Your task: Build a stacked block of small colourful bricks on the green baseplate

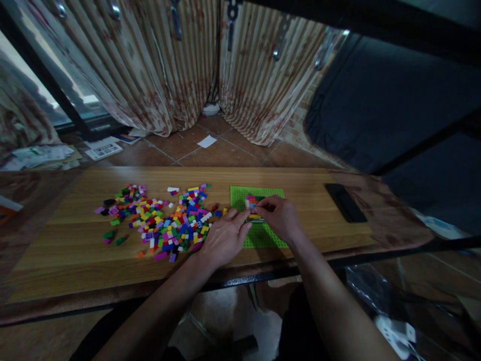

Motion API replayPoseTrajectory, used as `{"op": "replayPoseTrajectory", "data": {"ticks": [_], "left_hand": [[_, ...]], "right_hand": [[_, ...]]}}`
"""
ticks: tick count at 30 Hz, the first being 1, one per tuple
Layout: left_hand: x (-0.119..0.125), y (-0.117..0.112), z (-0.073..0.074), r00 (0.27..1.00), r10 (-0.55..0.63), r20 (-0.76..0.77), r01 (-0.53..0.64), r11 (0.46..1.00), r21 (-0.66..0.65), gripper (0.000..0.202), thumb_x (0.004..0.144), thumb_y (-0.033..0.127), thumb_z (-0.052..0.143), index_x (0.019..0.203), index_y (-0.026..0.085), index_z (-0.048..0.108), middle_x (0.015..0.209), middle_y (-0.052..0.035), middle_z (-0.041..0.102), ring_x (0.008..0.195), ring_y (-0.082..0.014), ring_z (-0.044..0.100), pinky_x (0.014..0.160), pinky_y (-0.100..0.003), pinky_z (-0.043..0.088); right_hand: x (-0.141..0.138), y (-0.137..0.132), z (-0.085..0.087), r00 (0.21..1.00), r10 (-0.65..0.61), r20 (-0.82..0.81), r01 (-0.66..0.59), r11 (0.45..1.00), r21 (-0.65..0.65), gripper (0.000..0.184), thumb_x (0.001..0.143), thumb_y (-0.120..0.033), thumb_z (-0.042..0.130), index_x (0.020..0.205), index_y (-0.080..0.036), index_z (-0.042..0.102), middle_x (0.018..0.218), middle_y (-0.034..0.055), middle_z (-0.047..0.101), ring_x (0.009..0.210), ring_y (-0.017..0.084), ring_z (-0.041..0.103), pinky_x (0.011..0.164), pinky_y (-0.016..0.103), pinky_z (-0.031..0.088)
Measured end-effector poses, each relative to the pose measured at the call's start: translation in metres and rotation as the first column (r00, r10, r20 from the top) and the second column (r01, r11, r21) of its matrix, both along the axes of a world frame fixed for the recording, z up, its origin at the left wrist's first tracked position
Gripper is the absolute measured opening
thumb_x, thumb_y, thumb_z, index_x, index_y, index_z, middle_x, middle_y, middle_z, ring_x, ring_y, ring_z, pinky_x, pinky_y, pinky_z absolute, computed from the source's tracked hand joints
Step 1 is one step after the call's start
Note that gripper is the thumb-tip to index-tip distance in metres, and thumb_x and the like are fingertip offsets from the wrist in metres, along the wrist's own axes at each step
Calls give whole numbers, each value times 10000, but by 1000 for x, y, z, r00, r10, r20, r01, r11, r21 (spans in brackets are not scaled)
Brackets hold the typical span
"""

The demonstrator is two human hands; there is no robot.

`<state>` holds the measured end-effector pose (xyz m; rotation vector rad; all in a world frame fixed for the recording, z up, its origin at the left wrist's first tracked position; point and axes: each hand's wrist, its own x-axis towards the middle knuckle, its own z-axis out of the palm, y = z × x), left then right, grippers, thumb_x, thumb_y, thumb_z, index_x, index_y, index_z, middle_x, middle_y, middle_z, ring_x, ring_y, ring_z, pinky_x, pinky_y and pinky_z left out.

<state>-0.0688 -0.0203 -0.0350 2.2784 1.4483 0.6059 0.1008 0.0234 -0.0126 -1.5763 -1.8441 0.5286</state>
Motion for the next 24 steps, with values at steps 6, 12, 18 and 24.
{"op": "replayPoseTrajectory", "data": {"ticks": [6, 12, 18, 24], "left_hand": [[1, -2, 2, 1000, -9, -12, 9, 1000, -19, 451, 980, 357, 311, 1361, 178, 472, 1062, -91, 598, 910, -211, 614, 816, -345, 489], [1, -3, 6, 1000, -3, 8, 3, 999, -44, 447, 977, 346, 322, 1358, 173, 479, 1091, -100, 595, 933, -216, 613, 832, -352, 489], [1, -2, 4, 1000, -7, -5, 7, 999, -34, 454, 981, 352, 311, 1366, 170, 469, 1084, -97, 599, 923, -217, 612, 825, -360, 498], [3, -4, 6, 998, 3, -57, -3, 1000, -6, 446, 981, 349, 321, 1370, 176, 456, 1092, -86, 600, 946, -210, 611, 830, -348, 506]], "right_hand": [[2, -1, 0, 1000, 8, -10, -9, 999, -33, 100, 729, -268, 691, 716, -171, 708, 721, 37, 676, 631, 149, 598, 606, 281, 448], [3, 0, -2, 999, 12, -40, -15, 998, -64, 84, 725, -253, 681, 718, -172, 702, 719, 34, 677, 644, 156, 605, 621, 291, 456], [1, 0, 0, 1000, -1, -10, 1, 998, -58, 90, 718, -254, 685, 708, -167, 707, 710, 35, 677, 633, 151, 594, 607, 283, 440], [0, -1, 1, 1000, 15, -9, -16, 998, -59, 94, 732, -247, 680, 735, -165, 727, 727, 32, 677, 665, 145, 606, 637, 265, 443]]}}
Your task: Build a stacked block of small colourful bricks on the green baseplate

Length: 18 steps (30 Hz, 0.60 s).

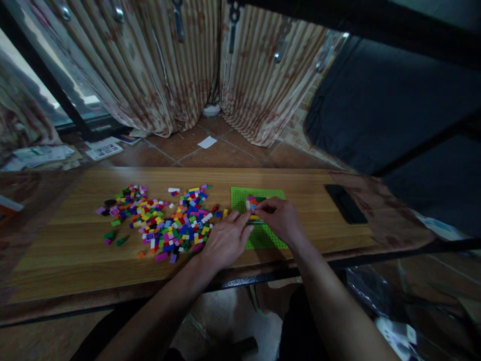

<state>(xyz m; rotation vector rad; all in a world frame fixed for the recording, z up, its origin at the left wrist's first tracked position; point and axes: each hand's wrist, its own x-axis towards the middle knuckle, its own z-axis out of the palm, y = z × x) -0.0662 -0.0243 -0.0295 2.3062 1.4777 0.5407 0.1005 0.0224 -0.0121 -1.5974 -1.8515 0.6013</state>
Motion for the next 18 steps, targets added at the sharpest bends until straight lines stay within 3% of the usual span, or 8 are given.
{"op": "replayPoseTrajectory", "data": {"ticks": [4, 8, 13, 18], "left_hand": [[1, -1, 2, 1000, -2, -22, 2, 1000, 6, 442, 979, 345, 331, 1368, 174, 453, 1093, -83, 600, 940, -210, 614, 828, -345, 510], [2, 0, 2, 999, 1, -52, -1, 1000, -5, 443, 976, 329, 337, 1374, 167, 445, 1088, -85, 600, 935, -210, 618, 826, -341, 514], [3, 0, 2, 998, 5, -57, -5, 1000, -11, 458, 972, 336, 352, 1383, 155, 442, 1084, -99, 601, 954, -222, 621, 830, -343, 513], [2, 0, 2, 1000, 7, -16, -7, 1000, -20, 449, 962, 313, 383, 1388, 181, 438, 1095, -92, 611, 943, -222, 629, 815, -338, 515]], "right_hand": [[-2, -3, 0, 997, 18, 79, -21, 999, 38, 99, 771, -214, 646, 771, -172, 736, 760, 37, 673, 678, 146, 606, 644, 260, 439], [-9, -13, 7, 950, 32, 311, -72, 991, 117, 182, 846, -165, 545, 809, -169, 722, 817, 65, 665, 741, 164, 610, 684, 268, 435], [-20, -32, 23, 763, 68, 643, -147, 987, 70, 258, 906, -138, 435, 907, -153, 693, 897, 107, 654, 807, 209, 608, 669, 301, 415], [-37, -46, 34, 615, 63, 786, -111, 994, 6, 286, 910, -108, 406, 1033, -121, 663, 1013, 151, 645, 922, 280, 595, 693, 354, 426]]}}
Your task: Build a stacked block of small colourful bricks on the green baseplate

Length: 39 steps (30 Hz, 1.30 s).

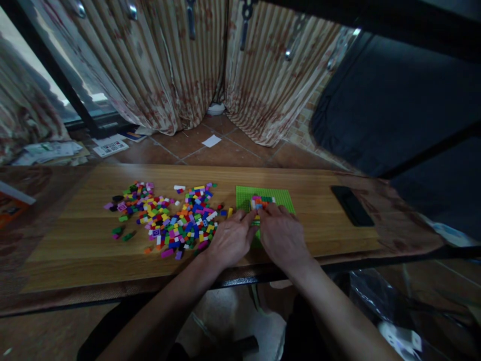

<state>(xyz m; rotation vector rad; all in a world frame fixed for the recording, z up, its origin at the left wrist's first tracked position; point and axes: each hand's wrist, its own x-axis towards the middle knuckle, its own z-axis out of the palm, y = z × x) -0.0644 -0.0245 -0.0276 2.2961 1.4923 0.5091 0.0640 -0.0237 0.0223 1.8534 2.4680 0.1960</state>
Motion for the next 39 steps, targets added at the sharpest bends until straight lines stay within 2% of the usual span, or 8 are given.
{"op": "replayPoseTrajectory", "data": {"ticks": [6, 10, 14, 17, 23, 28, 34, 39], "left_hand": [[-5, -1, -2, 1000, -4, 14, 4, 1000, 23, 423, 950, 254, 386, 1362, 202, 465, 1045, -75, 626, 902, -207, 639, 798, -321, 523], [-20, 5, -1, 995, 85, 46, -88, 994, 68, 390, 935, 227, 405, 1306, 174, 515, 1091, -91, 623, 949, -209, 636, 843, -328, 520], [-42, 13, 4, 980, 178, 87, -186, 979, 88, 336, 916, 194, 422, 1206, 167, 589, 1104, -91, 638, 944, -207, 639, 831, -325, 520], [-55, 18, 7, 973, 214, 84, -220, 973, 75, 275, 888, 170, 452, 1081, 167, 646, 994, -77, 668, 866, -203, 647, 792, -317, 519], [-76, 22, 8, 965, 261, 8, -261, 964, 42, 268, 857, 176, 477, 1018, 201, 689, 1004, -57, 709, 856, -204, 664, 814, -315, 507], [-98, 24, 15, 949, 315, -12, -315, 949, 11, 279, 833, 169, 478, 984, 199, 711, 965, -49, 730, 822, -195, 671, 798, -295, 505], [-96, 23, 14, 962, 273, 22, -273, 962, 5, 235, 828, 186, 511, 929, 215, 721, 929, -43, 733, 809, -191, 668, 761, -285, 504], [-84, 19, 10, 968, 232, -95, -234, 972, -10, 183, 828, 243, 558, 922, 222, 714, 922, -55, 728, 833, -222, 668, 780, -323, 501]], "right_hand": [[-10, -3, -1, 999, 3, 35, -4, 1000, 13, 328, 903, -64, 363, 1027, -79, 667, 1022, 185, 648, 948, 291, 589, 695, 365, 454], [11, 4, -13, 977, 10, -215, 4, 998, 63, 279, 893, -110, 442, 982, -167, 700, 980, 115, 674, 875, 244, 623, 673, 324, 461], [33, 17, -19, 807, -2, -590, 164, 961, 221, 249, 901, -199, 481, 989, -165, 711, 919, 88, 701, 762, 195, 641, 678, 307, 477], [35, 22, -17, 658, 71, -750, 221, 934, 282, 224, 883, -219, 511, 939, -147, 716, 840, 74, 700, 705, 175, 636, 653, 293, 483], [4, 4, -27, 501, 250, -829, -31, 962, 271, 204, 900, -196, 503, 971, -180, 694, 866, 49, 695, 770, 151, 637, 703, 270, 493], [-16, -10, -45, 629, 216, -747, -263, 963, 57, 237, 914, -164, 464, 996, -188, 684, 867, 46, 680, 800, 154, 634, 757, 275, 482], [-20, -3, -54, 795, 129, -593, -213, 974, -74, 216, 901, -152, 478, 937, -181, 689, 908, 60, 677, 845, 175, 633, 789, 291, 463], [-24, -1, -53, 838, 89, -538, -187, 974, -130, 212, 910, -174, 478, 944, -182, 687, 904, 56, 675, 842, 173, 631, 784, 281, 449]]}}
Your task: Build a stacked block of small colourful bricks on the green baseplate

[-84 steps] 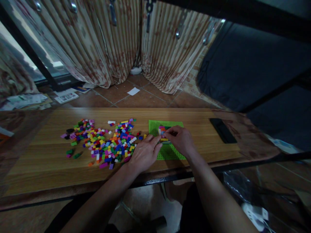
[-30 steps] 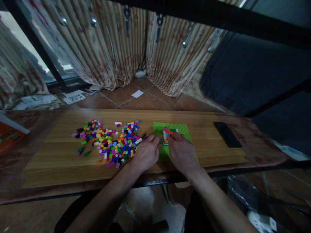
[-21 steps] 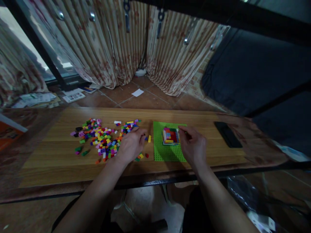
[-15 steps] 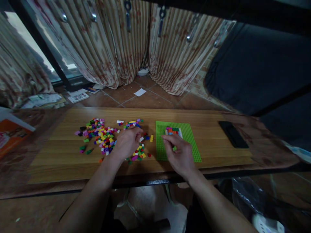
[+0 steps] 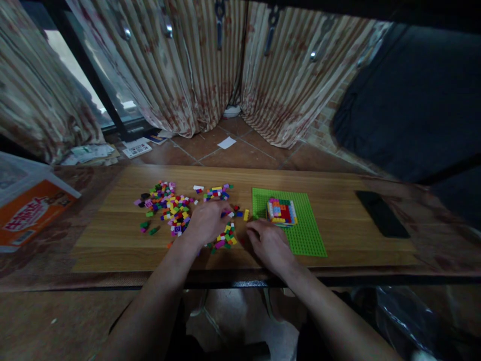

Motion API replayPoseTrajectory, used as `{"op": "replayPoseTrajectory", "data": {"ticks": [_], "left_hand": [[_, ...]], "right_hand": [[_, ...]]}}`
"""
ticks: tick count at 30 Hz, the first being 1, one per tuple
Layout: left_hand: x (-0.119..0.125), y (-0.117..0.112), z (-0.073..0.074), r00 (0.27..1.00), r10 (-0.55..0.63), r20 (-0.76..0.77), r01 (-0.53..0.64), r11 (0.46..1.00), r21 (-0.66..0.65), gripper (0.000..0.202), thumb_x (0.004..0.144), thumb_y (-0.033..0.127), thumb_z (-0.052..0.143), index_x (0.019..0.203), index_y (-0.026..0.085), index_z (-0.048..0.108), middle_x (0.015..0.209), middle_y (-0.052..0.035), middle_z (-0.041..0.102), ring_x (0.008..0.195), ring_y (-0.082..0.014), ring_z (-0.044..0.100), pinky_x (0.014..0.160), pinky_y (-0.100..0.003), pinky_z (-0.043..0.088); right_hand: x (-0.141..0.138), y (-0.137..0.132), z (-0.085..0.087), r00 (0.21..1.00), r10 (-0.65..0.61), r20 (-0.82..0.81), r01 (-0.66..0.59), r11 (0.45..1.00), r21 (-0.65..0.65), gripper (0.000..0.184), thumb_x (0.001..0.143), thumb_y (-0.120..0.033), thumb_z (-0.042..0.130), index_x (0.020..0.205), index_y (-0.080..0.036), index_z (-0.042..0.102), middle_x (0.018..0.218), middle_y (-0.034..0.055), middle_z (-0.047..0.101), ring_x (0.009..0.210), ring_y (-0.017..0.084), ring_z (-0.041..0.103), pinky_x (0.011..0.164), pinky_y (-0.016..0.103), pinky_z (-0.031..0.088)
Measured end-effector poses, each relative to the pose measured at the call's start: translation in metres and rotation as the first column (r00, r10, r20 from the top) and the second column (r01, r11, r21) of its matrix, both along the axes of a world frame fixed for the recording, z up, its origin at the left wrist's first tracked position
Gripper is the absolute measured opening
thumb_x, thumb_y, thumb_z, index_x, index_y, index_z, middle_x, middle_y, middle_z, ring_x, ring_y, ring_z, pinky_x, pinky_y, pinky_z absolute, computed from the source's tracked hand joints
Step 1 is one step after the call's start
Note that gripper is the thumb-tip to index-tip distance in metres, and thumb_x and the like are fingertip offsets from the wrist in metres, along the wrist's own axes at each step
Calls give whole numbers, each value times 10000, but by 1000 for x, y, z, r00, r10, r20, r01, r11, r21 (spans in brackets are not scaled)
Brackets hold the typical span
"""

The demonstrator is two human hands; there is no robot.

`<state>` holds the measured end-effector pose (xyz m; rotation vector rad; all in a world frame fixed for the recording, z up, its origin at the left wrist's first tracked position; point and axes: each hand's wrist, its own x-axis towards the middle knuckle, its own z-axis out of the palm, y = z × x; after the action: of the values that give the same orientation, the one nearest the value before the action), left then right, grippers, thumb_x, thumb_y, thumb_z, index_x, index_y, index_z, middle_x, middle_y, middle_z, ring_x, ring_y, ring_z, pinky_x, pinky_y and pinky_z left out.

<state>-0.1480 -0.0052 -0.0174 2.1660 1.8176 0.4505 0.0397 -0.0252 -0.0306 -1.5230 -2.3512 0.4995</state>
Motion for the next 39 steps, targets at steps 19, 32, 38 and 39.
{"op": "replayPoseTrajectory", "data": {"ticks": [19, 32, 38, 39], "left_hand": [[40, 3, -3, 891, -157, 425, 105, 984, 144, 241, 923, 308, 473, 968, 218, 692, 946, -27, 724, 886, -166, 663, 822, -273, 497], [55, 10, -24, 780, 2, 626, 46, 997, -60, 226, 866, 287, 526, 956, 199, 713, 847, -15, 741, 753, -162, 675, 675, -256, 521], [46, 10, -20, 747, 30, 665, 56, 993, -108, 225, 854, 252, 507, 937, 179, 703, 819, -13, 727, 741, -155, 669, 682, -257, 525], [46, 9, -19, 737, 39, 674, 55, 992, -118, 221, 849, 246, 510, 934, 173, 701, 821, -16, 727, 755, -158, 669, 689, -259, 526]], "right_hand": [[-7, -12, 3, 996, 76, -46, -78, 996, -34, 218, 907, -233, 479, 966, -185, 684, 970, 66, 692, 830, 173, 627, 702, 276, 433], [-3, -12, 2, 987, 114, -112, -119, 992, -43, 293, 912, -237, 491, 1162, -186, 636, 1135, 87, 678, 965, 192, 637, 777, 285, 464], [0, -10, 2, 995, 84, -50, -87, 994, -62, 238, 894, -181, 482, 948, -205, 712, 979, 51, 702, 836, 162, 637, 723, 268, 440], [0, -10, 2, 996, 79, -43, -81, 995, -64, 235, 890, -175, 485, 930, -202, 715, 963, 50, 700, 824, 160, 634, 717, 267, 435]]}}
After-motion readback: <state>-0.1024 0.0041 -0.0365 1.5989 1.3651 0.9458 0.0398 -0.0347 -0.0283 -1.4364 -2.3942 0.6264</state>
